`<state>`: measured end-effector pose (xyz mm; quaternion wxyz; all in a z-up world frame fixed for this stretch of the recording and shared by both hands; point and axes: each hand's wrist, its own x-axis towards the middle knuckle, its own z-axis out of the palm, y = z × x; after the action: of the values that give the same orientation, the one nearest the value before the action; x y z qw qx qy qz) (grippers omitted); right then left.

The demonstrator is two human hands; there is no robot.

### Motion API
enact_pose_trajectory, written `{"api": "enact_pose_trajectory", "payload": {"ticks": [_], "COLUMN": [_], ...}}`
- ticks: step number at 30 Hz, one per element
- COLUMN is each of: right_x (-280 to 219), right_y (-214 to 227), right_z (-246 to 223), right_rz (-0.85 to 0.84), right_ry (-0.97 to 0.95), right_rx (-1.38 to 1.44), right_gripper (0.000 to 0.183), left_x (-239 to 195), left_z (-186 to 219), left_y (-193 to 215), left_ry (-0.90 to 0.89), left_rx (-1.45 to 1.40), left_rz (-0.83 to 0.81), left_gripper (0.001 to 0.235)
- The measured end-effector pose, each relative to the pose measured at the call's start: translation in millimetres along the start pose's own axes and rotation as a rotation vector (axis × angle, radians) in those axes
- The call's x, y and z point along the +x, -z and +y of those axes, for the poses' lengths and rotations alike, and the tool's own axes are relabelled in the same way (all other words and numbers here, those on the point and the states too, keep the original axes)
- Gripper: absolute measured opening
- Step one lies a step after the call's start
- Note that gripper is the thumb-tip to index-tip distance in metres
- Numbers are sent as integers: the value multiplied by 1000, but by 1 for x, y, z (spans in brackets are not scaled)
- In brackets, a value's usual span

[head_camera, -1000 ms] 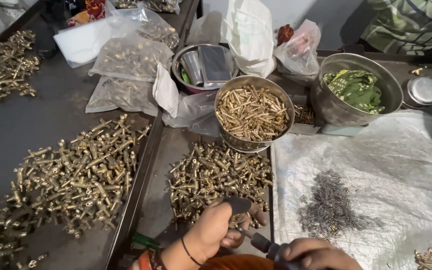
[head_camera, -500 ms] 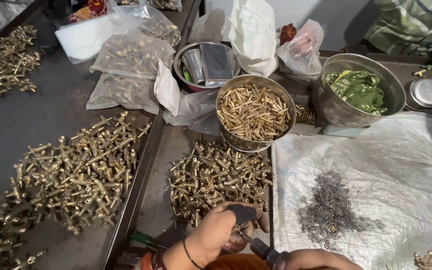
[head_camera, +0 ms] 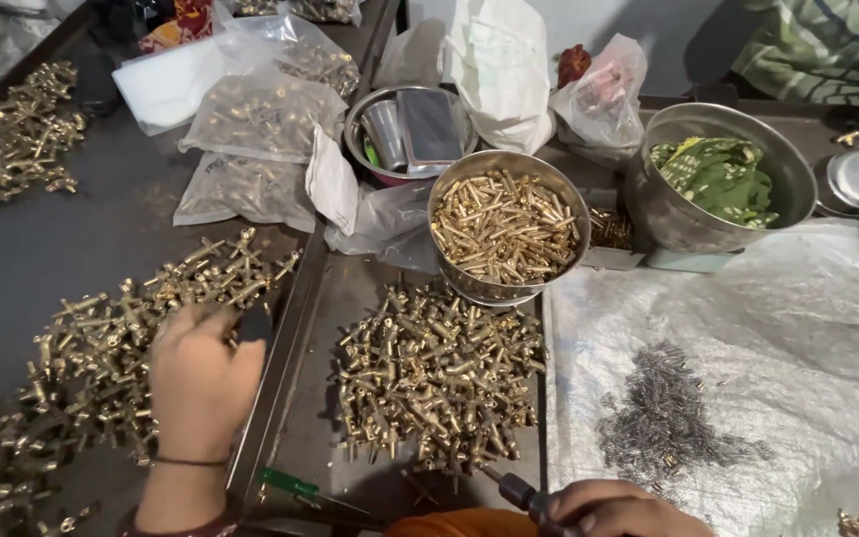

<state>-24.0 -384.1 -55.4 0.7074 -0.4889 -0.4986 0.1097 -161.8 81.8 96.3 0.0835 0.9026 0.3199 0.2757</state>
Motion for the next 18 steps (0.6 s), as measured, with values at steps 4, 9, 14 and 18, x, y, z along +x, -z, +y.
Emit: {"api": "enact_pose_trajectory", "payload": {"ticks": [4, 9, 14, 18], "right_x": [45, 28, 34, 45], "right_y": [-18, 25, 33, 9], "right_z": [2, 45, 41, 7], "right_rz": [-17, -277, -452, -183], "right_ry": [0, -68, -147, -162], "right_rx": [5, 28, 154, 137], "right_gripper": [14, 16, 16, 17], "left_x": [8, 10, 22, 33], "left_z": [44, 66, 64, 69], "left_y": [-48, -120, -116, -61], "left_ry": [49, 147, 203, 216], "left_rx": [-253, -144, -112, -275], "left_rz": [-188, -588, -688, -529], "left_gripper": [35, 39, 38, 40]}}
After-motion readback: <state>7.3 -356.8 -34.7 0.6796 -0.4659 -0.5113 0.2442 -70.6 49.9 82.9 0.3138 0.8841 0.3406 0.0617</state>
